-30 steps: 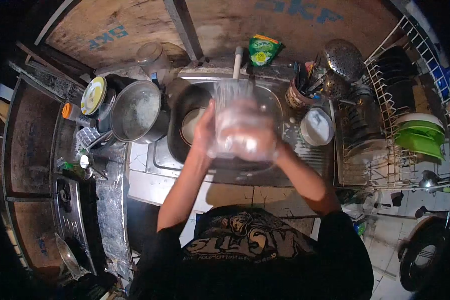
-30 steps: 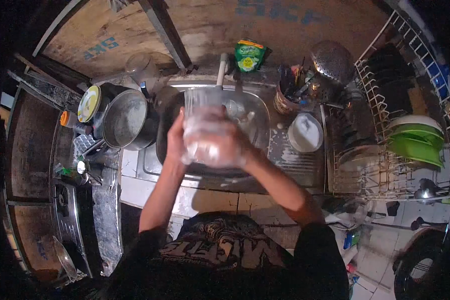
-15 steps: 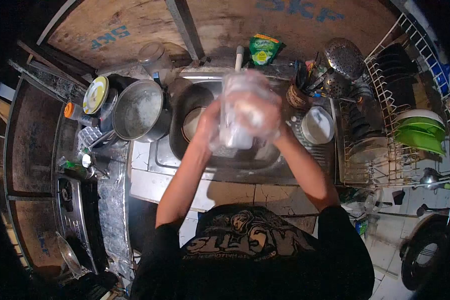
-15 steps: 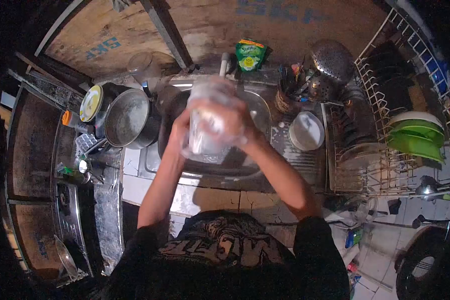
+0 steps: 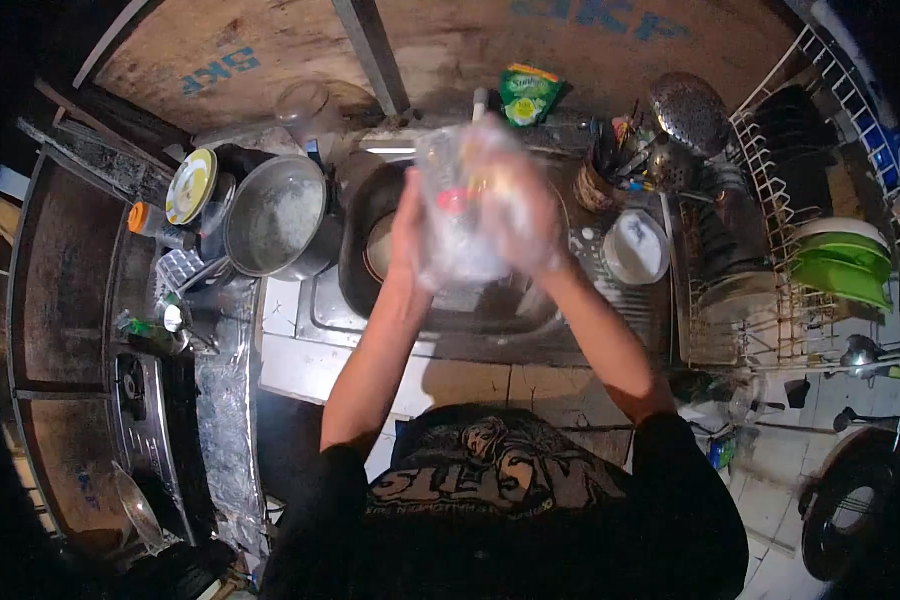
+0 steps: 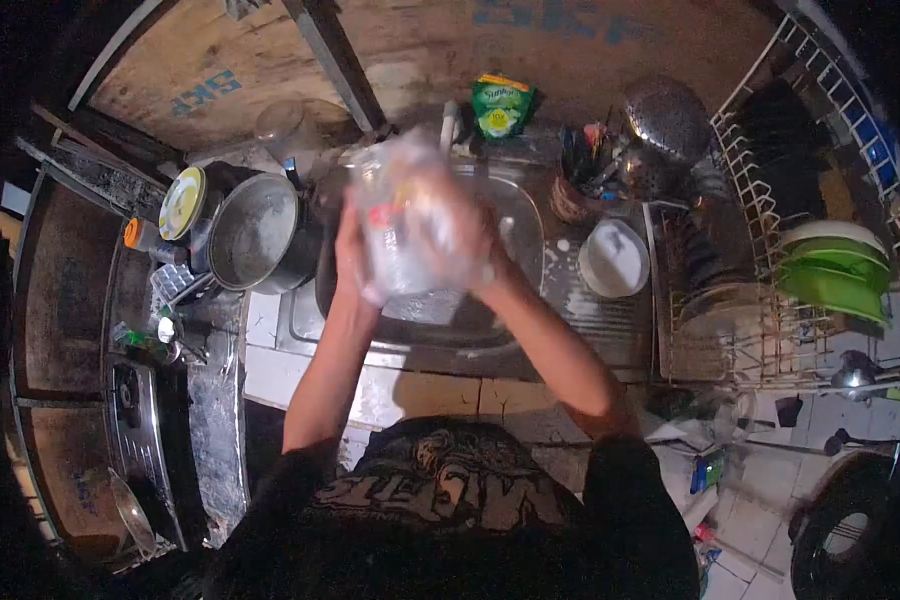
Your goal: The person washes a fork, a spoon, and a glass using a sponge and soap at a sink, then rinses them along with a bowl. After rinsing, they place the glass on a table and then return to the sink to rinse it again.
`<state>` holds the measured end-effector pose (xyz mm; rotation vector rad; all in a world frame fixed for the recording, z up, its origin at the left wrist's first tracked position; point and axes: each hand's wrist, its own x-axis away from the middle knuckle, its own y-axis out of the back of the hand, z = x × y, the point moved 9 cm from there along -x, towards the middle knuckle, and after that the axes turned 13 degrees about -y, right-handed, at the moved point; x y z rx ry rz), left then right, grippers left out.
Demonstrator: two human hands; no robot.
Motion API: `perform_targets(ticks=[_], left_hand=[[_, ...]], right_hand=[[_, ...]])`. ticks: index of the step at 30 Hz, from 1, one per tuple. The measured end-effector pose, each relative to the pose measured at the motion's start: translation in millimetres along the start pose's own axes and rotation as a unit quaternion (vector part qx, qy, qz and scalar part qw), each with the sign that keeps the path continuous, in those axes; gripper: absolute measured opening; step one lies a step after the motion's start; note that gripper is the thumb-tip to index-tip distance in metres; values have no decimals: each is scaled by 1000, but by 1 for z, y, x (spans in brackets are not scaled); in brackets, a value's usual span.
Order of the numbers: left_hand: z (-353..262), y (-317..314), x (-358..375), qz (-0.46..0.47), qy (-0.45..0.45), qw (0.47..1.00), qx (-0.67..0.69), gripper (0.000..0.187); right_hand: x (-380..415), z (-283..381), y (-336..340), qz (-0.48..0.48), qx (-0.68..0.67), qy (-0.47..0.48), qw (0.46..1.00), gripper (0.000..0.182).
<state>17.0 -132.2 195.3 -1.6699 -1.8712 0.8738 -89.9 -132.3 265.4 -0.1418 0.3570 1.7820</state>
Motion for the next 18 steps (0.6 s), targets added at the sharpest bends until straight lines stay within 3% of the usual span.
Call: perform_targets(ticks=[1, 2, 4, 5, 6, 8, 9, 10, 12, 14, 16, 18], left_hand=[[6, 0, -3, 12, 11, 1000, -15, 59], [1, 3, -8, 15, 5, 1000, -15, 59], [-8, -18, -2, 122, 69, 968, 209, 51], [-4, -14, 1, 68, 118, 973, 189, 48], [-1, -14, 0, 68, 120, 972, 188, 48], [6, -10, -2, 69, 68, 991, 91, 51], [12, -10, -1, 20, 53, 991, 119, 51], [10, -10, -3, 23, 51, 991, 119, 51], [-13, -20, -9, 75, -33, 976, 200, 48], [-16, -29, -6, 127, -9, 970, 208, 46], [3, -22, 2, 37, 16, 996, 86, 47], [-3, -22, -3, 8, -5, 995, 101, 50]], right_hand=[[-21, 22, 7, -54, 19, 134, 989, 26], [-15, 27, 8, -53, 19, 140, 989, 26], [23, 55, -23, 98, 130, 228, 960, 33], [27, 58, -30, 138, 171, 269, 938, 33], [21, 53, -30, 137, 171, 268, 938, 33], [-16, 15, 5, -2, 28, 50, 998, 32], [-27, 24, 16, -66, 31, 85, 994, 30], [-19, 27, 9, -66, 30, 88, 993, 30], [8, 32, -12, -34, 56, 98, 993, 29], [1, 32, -14, -10, 121, 144, 982, 28], [-34, -7, 20, -95, -88, 28, 991, 28], [-24, -11, 17, -81, -127, 12, 988, 31]])
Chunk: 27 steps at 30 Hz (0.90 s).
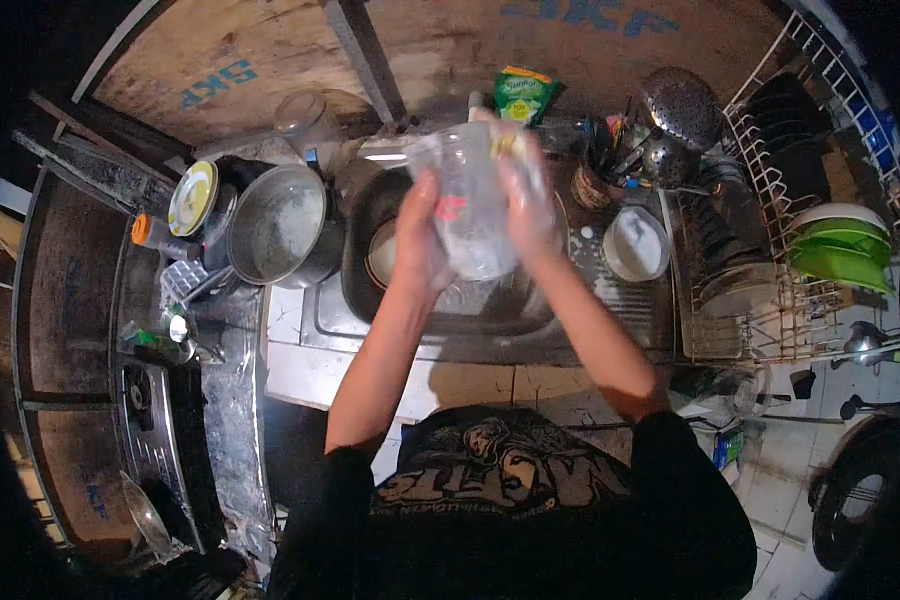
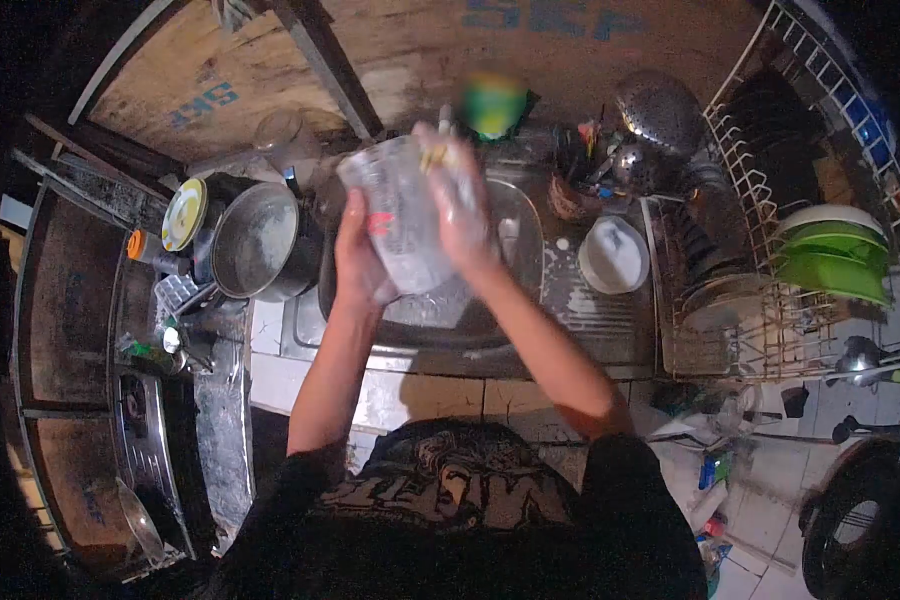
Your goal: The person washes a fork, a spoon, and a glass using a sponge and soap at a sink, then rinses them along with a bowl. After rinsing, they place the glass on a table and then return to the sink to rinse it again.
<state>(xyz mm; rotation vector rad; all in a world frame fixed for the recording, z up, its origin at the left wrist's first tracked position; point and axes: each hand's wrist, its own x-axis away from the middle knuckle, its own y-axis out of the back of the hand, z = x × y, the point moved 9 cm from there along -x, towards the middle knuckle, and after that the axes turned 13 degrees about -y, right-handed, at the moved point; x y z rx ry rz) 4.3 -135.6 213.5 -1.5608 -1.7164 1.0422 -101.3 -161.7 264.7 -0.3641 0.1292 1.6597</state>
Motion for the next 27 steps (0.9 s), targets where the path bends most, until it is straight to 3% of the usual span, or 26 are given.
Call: perform_targets(ticks=[2, 3, 4, 6, 8, 10, 14, 17, 20, 21, 22, 25, 26, 27], left_hand=[[-34, 6, -8, 30, -96, 989, -109, 49], [-41, 14, -18, 51, -114, 984, -124, 45], [-35, 21, -26, 50, -112, 985, -125, 45], [-44, 37, -33, -2, -193, 930, -311, 37], [-45, 13, -26, 4, -200, 928, -313, 42], [-53, -7, -21, 52, -283, 871, -399, 55], [-51, -8, -13, 96, -327, 819, -461, 69], [-44, -20, 5, 114, -367, 787, -483, 82], [-57, -4, -5, 66, -357, 773, -521, 87], [-54, 4, -6, 60, -335, 807, -483, 87], [-53, 9, -3, 59, -331, 809, -482, 87], [-68, 52, -1, 9, -366, 779, -509, 81], [-66, 71, 2, 8, -362, 781, -509, 81], [-60, 100, 6, -27, -310, 815, -489, 68]], right_hand=[[40, -31, -6, -36, 107, -133, 985, 34], [61, -63, -21, -73, -253, -314, 912, 38], [62, -66, -20, -75, -254, -316, 911, 38], [90, -108, -29, -112, -399, -497, 762, 35], [89, -118, -28, -77, -424, -479, 765, 35], [93, -115, -25, -108, -416, -524, 735, 34], [91, -127, -21, -84, -415, -520, 742, 29], [80, -160, -16, -63, -512, -440, 735, 25], [91, -154, -36, 26, -548, -466, 694, 21], [98, -150, -34, -23, -491, -494, 717, 24], [109, -146, -27, -75, -431, -520, 733, 28], [129, -138, -20, -44, -439, -512, 737, 31], [131, -137, -7, -47, -439, -514, 736, 31], [128, -130, 11, -25, -436, -492, 753, 31]])
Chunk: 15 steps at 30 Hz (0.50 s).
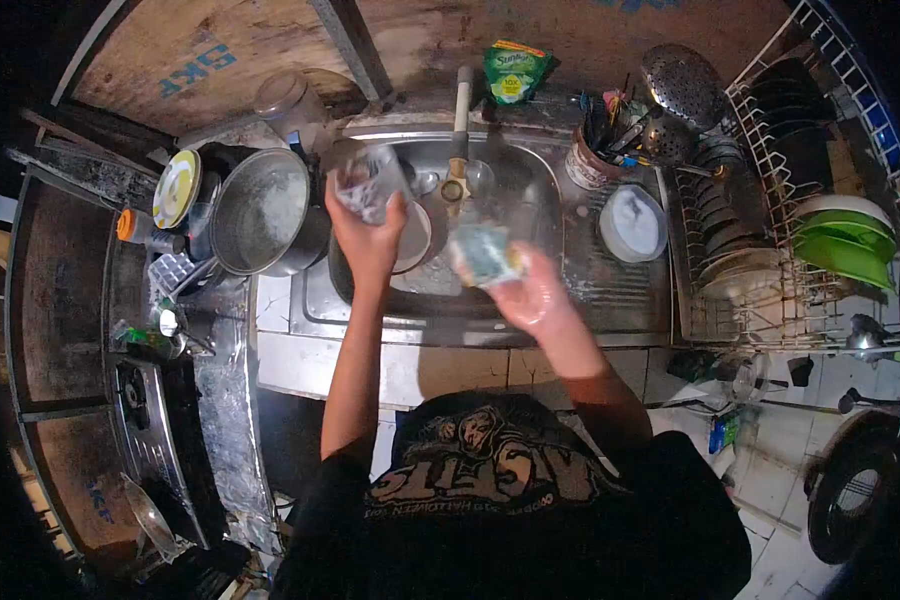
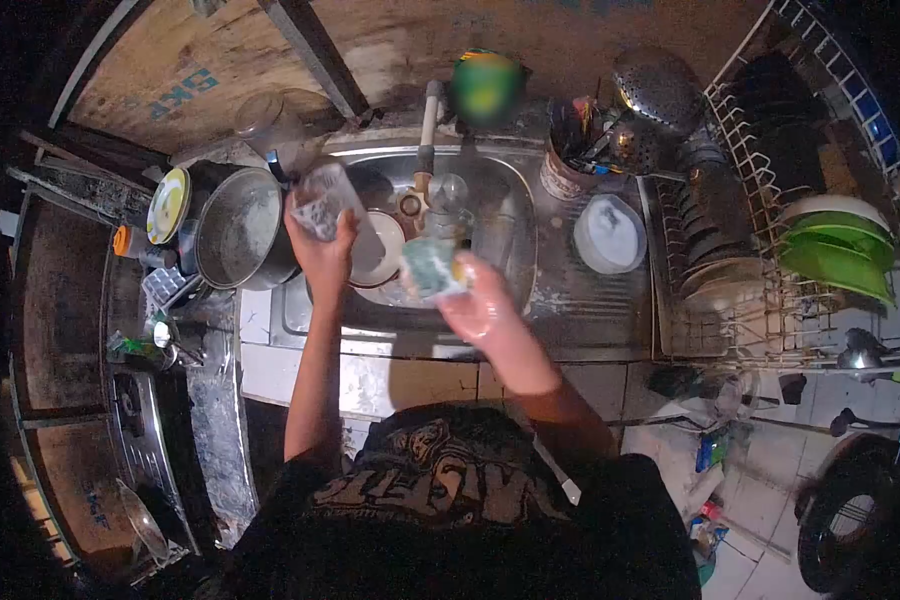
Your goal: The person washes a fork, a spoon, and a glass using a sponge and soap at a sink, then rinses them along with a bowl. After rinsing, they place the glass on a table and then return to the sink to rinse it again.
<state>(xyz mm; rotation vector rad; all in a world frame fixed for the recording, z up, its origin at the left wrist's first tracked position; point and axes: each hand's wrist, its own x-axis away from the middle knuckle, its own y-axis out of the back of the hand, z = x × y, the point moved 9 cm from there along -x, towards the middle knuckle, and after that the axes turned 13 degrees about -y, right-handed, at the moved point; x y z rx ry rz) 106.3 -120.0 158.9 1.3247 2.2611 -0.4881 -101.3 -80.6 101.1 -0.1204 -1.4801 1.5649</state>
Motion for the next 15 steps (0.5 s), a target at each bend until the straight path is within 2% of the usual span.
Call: perform_targets(ticks=[1, 2, 4, 5, 6, 7, 9, 10, 12, 13, 15], left_hand=[[23, 10, 17, -9, 70, 997, 20, 55], [38, 18, 33, -5, 73, 997, 20, 55], [85, 8, 76, 113, 215, 969, 49, 60], [93, 4, 91, 98, 257, 960, 57, 56], [112, 0, 102, 116, 268, 955, 44, 50], [132, -5, 111, 134, 278, 951, 30, 46], [150, -22, 120, 139, 308, 940, 58, 49], [160, -31, 129, 149, 335, 927, 86, 53], [177, -40, 136, 145, 338, 926, 87, 58], [185, -44, 136, 142, 336, 927, 85, 63], [197, -52, 141, 135, 366, 913, 116, 62]], right_hand=[[10, 16, 6, 26, 19, 16, 999, 32], [17, 42, 29, -24, 32, 71, 997, 33], [32, 100, 96, -150, 32, 179, 972, 35], [46, 135, 125, -291, 169, 216, 917, 34], [54, 187, 186, -417, 285, 284, 815, 32], [64, 227, 227, -524, 389, 342, 677, 31], [91, 253, 183, -507, 514, 425, 547, 32], [93, 256, 180, -509, 516, 421, 546, 32], [77, 261, 187, -567, 575, 272, 523, 31], [71, 256, 186, -568, 576, 270, 522, 31], [61, 226, 144, -537, 646, 398, 369, 27]])
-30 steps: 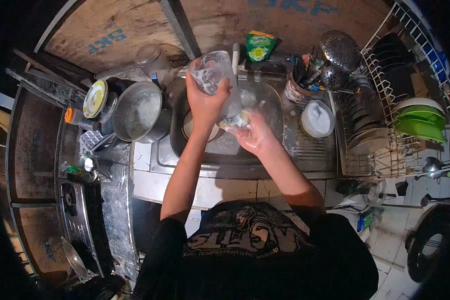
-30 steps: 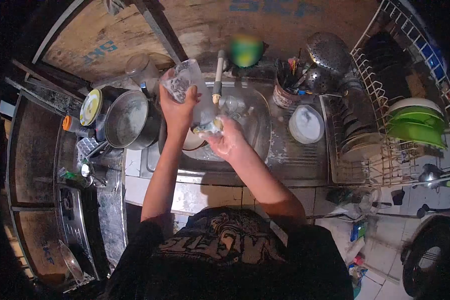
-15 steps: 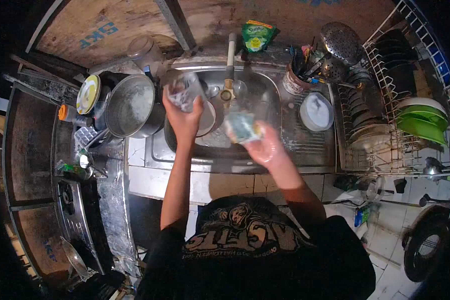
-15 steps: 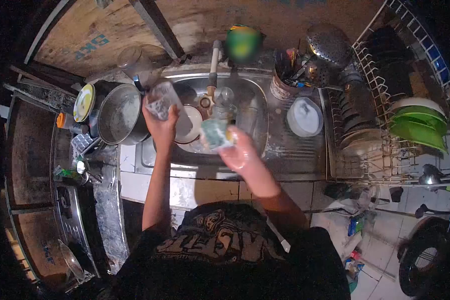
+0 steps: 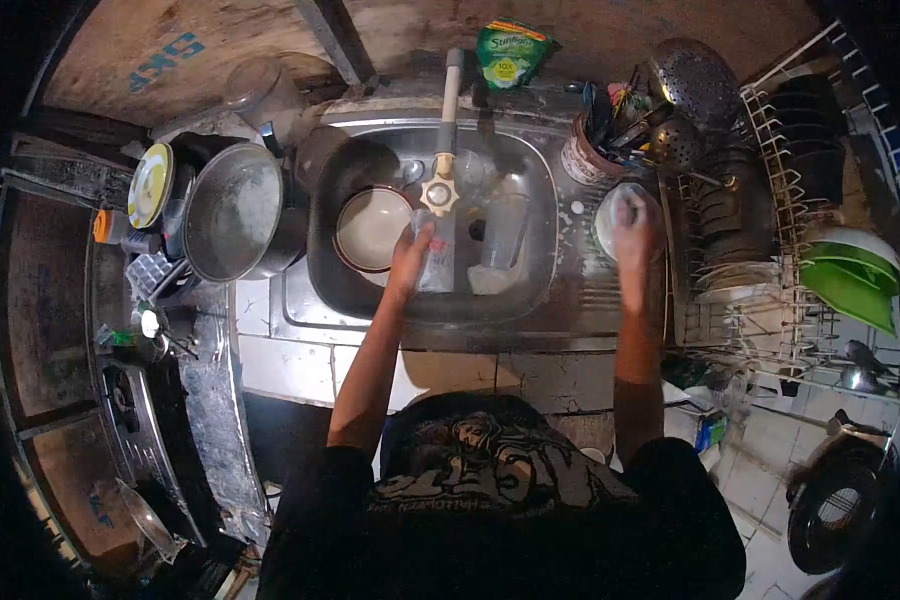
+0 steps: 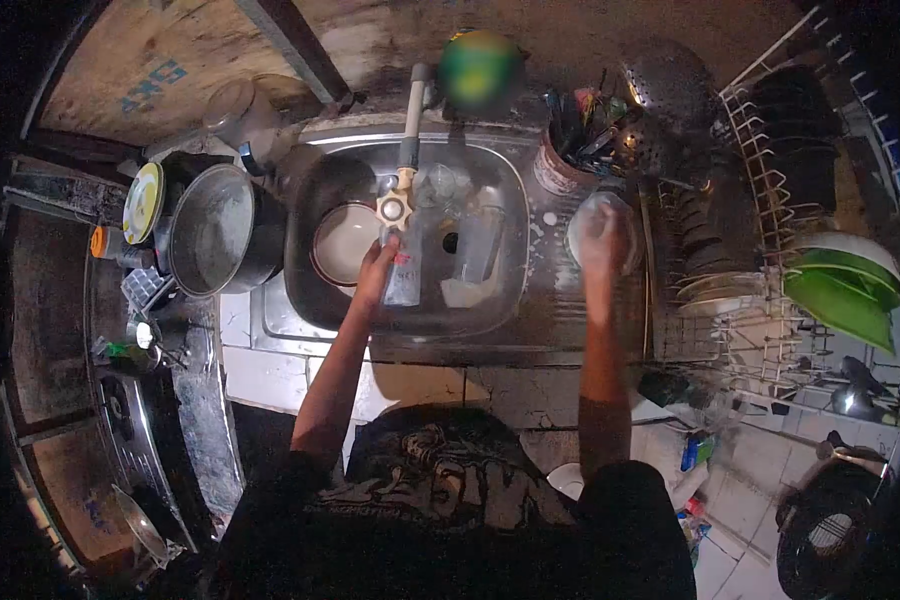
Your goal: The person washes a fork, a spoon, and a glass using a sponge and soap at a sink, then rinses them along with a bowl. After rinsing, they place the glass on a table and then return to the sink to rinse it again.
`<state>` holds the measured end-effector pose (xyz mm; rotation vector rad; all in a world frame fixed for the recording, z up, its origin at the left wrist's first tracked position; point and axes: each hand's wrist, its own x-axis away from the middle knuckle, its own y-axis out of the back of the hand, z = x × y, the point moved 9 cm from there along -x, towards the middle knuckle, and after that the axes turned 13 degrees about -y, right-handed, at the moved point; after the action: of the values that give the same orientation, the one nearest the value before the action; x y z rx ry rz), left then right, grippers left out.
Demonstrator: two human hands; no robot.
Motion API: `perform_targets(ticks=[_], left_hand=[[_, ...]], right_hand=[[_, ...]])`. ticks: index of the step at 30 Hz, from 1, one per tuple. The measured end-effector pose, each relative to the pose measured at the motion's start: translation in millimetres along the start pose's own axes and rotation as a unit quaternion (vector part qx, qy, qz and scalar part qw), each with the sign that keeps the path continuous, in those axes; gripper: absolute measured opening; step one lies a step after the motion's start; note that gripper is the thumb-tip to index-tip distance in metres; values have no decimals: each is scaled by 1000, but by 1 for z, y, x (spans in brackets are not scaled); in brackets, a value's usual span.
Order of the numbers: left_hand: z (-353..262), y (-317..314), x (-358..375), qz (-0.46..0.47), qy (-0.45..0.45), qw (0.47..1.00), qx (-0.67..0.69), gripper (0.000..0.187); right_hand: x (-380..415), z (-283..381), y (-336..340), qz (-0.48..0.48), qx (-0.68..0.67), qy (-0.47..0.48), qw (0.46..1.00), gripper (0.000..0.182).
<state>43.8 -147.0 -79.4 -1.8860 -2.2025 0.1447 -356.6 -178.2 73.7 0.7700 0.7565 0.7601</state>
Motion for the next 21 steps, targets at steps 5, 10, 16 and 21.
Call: perform_targets(ticks=[5, 10, 16, 21], left_hand=[[50, -5, -11, 13, 107, 991, 85, 56], [46, -19, -5, 16, 133, 935, 328, 50], [22, 8, 6, 28, 139, 939, 313, 51], [17, 11, -6, 84, 136, 936, 312, 51]], right_hand=[[159, 100, -131, 394, -252, -27, 884, 23], [189, 200, -141, 242, -191, 165, 937, 42], [214, 185, -238, 297, -258, 122, 911, 32], [191, 178, -293, 433, -520, -135, 723, 28]])
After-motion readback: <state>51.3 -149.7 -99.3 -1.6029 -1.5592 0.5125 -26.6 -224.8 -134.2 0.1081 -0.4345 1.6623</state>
